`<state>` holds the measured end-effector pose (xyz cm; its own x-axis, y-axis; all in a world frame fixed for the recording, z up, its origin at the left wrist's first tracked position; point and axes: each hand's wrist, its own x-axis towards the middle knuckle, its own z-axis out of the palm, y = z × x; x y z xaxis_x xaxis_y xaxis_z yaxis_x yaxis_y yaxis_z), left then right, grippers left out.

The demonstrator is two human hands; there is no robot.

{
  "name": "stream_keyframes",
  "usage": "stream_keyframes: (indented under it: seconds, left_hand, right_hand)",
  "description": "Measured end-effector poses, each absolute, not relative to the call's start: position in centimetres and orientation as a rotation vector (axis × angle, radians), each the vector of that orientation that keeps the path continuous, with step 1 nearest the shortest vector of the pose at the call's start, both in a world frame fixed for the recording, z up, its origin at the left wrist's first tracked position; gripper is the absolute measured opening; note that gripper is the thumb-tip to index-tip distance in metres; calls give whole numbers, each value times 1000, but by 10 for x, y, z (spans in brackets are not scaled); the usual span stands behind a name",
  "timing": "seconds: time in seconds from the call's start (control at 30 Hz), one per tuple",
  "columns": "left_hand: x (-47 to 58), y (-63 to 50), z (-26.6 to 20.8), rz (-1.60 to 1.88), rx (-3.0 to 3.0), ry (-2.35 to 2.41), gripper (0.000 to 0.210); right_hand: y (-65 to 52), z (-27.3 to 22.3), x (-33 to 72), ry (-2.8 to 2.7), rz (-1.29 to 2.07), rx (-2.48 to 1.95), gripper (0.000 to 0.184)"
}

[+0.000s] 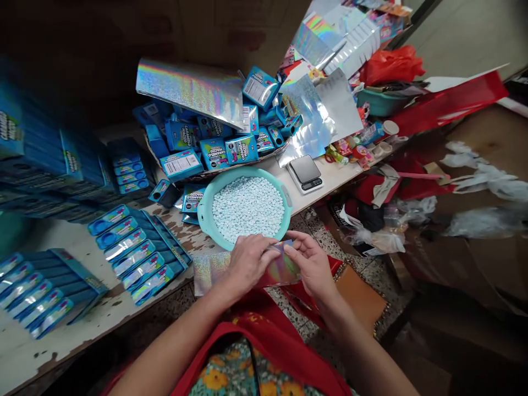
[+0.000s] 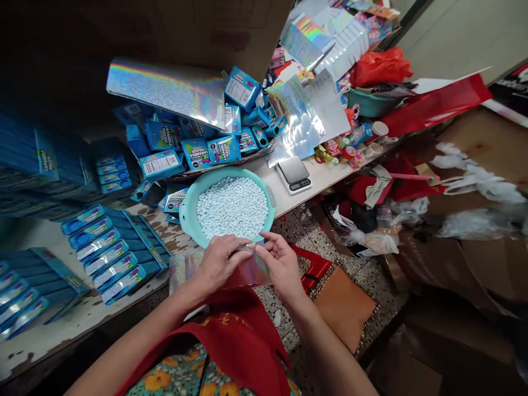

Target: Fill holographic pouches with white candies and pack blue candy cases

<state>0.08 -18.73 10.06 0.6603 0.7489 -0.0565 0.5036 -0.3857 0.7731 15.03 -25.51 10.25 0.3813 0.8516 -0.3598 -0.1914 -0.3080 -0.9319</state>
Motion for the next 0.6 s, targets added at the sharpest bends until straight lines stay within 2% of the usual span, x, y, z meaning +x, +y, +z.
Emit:
stream_keyframes:
  seconds: [0.07,0.27,0.47,0.6]
  left_hand:
    - [0,-182,98,384,1990,985,23]
    - [-2,-170,94,335,1983,983,29]
    - [6,-168,94,310,2130,1000,30]
    - [10,-163,90,315,2129,1052,27]
  right_hand:
    - [-252,99,148,-638,1169,-1529,33]
    - [-241,91,154,-705,1132,-1539,35]
    - [-216,96,185,-1095,1454,-1680,24]
    - [-195,97,201,-1197,1467,-1650,20]
